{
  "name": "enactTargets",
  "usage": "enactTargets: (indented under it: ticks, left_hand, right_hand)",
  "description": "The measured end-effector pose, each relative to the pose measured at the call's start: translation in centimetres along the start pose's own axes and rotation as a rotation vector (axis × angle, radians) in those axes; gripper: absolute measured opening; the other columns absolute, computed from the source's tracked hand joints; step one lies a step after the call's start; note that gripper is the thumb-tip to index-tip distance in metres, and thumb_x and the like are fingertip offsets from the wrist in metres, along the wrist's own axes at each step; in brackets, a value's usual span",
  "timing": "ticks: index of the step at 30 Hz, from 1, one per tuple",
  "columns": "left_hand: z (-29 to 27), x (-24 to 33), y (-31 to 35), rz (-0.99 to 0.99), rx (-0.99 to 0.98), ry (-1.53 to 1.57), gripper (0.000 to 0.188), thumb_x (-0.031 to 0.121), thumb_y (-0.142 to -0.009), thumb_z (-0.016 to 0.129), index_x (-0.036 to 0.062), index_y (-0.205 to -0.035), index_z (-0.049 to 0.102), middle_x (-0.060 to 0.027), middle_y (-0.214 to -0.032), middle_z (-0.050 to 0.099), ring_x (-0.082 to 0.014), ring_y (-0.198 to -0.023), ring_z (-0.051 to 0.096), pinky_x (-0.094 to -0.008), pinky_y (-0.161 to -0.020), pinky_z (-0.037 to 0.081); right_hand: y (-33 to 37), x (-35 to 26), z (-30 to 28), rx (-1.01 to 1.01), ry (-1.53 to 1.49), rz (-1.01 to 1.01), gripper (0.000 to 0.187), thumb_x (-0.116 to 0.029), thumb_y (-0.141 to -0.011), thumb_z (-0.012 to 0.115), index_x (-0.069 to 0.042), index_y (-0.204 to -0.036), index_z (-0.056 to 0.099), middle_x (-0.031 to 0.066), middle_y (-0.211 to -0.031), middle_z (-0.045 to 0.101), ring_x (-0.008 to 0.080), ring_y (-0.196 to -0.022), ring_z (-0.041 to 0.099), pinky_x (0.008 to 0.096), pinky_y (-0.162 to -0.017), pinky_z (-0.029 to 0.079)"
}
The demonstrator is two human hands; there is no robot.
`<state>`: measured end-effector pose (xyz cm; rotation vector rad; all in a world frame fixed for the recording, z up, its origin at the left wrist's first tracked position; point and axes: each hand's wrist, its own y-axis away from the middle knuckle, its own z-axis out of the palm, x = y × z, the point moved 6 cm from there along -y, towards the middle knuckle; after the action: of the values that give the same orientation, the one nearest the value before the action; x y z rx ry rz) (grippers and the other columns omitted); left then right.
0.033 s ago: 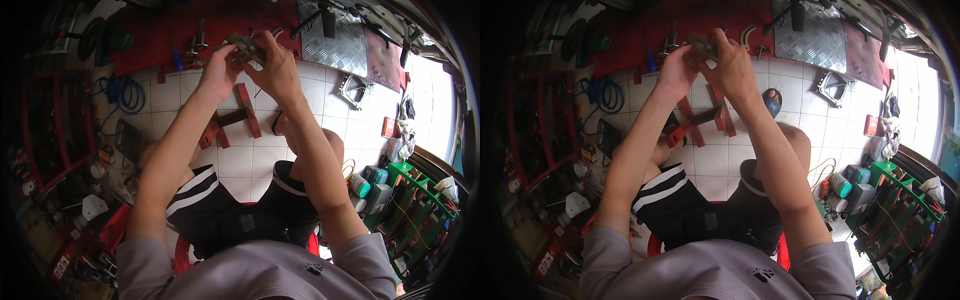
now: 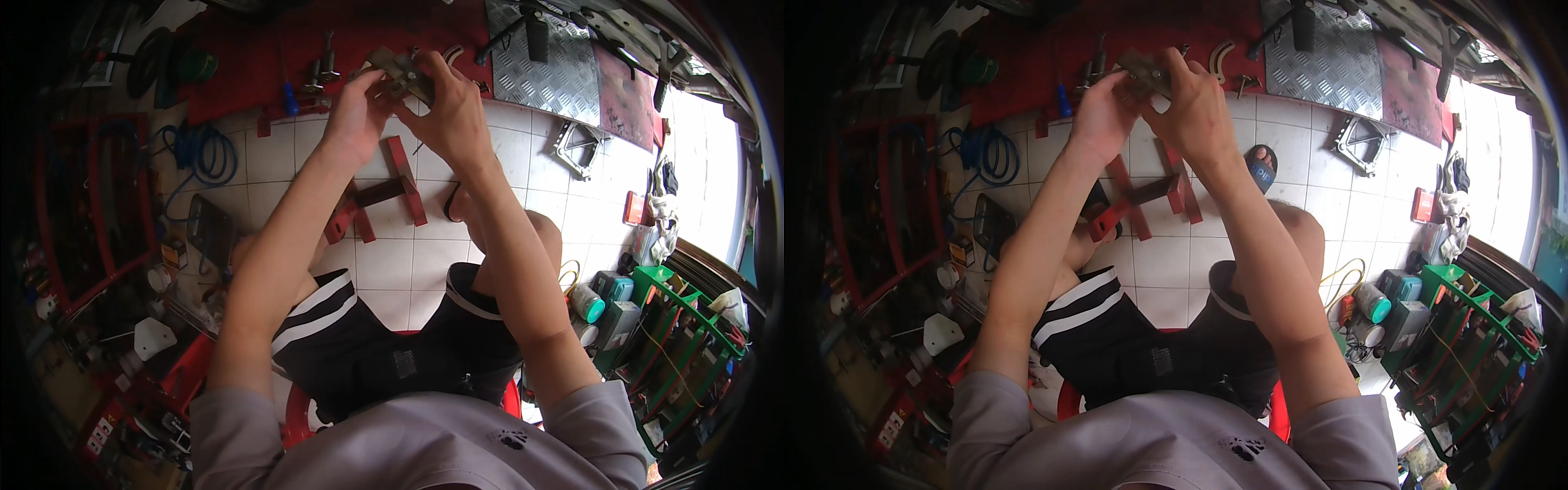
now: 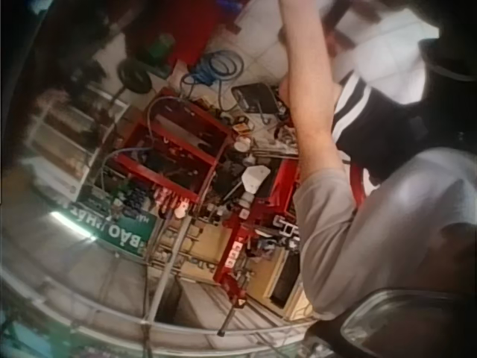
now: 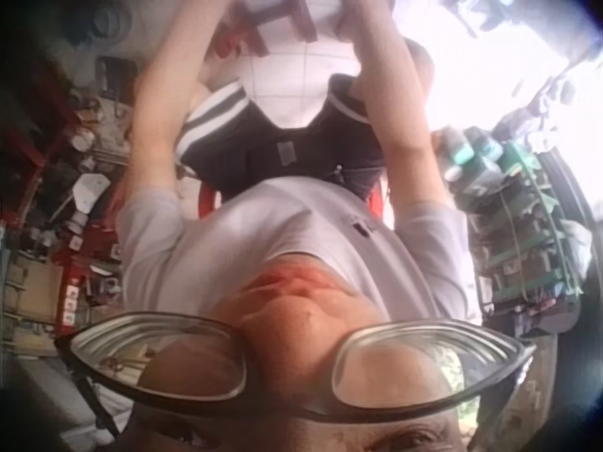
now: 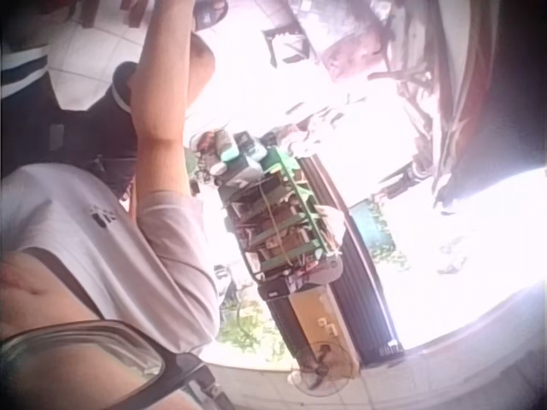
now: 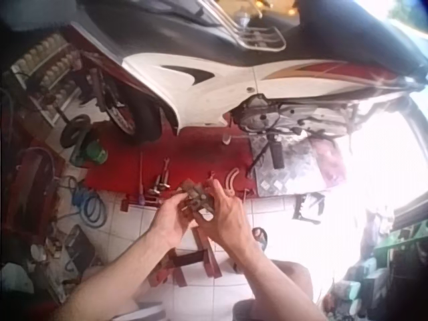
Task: The person sits on a low stool and assembles a mechanical component, likely a brake assembly, by hand. They insert a small metal pin into a curved metal bracket, attach curved brake shoes, and manipulate the parts to fit them together.
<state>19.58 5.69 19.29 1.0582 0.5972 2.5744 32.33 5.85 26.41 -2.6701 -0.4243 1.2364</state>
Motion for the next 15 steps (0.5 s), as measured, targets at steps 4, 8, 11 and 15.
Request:
enactTargets:
  ticks: [4, 8, 11, 15]
  left_hand:
    - [1.5, 2.3, 1.0, 0.205, -0.103, -0.138, 0.021, 0.013, -0.094, 0.048, 0.0041, -0.106, 0.062, -0.0038, -0.103, 0.063, -0.0137, -0.096, 0.058, -0.0289, -0.084, 0.045]
    - [1.6, 3.0, 1.4, 0.389, -0.082, -0.406, 0.027, 0.013, -0.093, 0.049, -0.0010, -0.110, 0.064, -0.0033, -0.107, 0.063, -0.0122, -0.105, 0.056, -0.0268, -0.091, 0.042]
    - [1.2, 2.9, 1.0, 0.458, -0.098, -0.477, 0.030, 0.012, -0.092, 0.052, -0.0027, -0.115, 0.063, -0.0040, -0.112, 0.061, -0.0116, -0.107, 0.054, -0.0272, -0.092, 0.040]
    - [1.9, 2.7, 1.0, 0.605, -0.099, -0.751, 0.037, 0.010, -0.093, 0.051, -0.0008, -0.127, 0.057, -0.0059, -0.124, 0.055, -0.0130, -0.105, 0.053, -0.0280, -0.091, 0.042]
  right_hand:
    - [-0.1, -0.5, 0.0, 0.094, -0.048, -0.028, 0.041, -0.007, -0.068, 0.079, -0.004, -0.102, 0.057, 0.0177, -0.081, 0.063, 0.0344, -0.074, 0.065, 0.0399, -0.064, 0.051]
    - [-0.1, -0.4, 0.1, 0.106, -0.048, 0.039, 0.039, -0.005, -0.069, 0.076, -0.004, -0.102, 0.056, 0.0198, -0.081, 0.062, 0.0407, -0.076, 0.062, 0.0457, -0.065, 0.050]
    - [0.2, -0.7, 0.4, 0.083, 0.033, 0.056, 0.029, -0.007, -0.074, 0.074, 0.001, -0.096, 0.056, 0.0182, -0.076, 0.065, 0.0330, -0.067, 0.066, 0.0377, -0.060, 0.052]
    - [0.0, 1.8, 1.3, -0.069, -0.177, 0.298, 0.027, -0.006, -0.077, 0.069, 0.004, -0.096, 0.053, 0.0188, -0.076, 0.068, 0.0309, -0.064, 0.069, 0.0375, -0.060, 0.054]
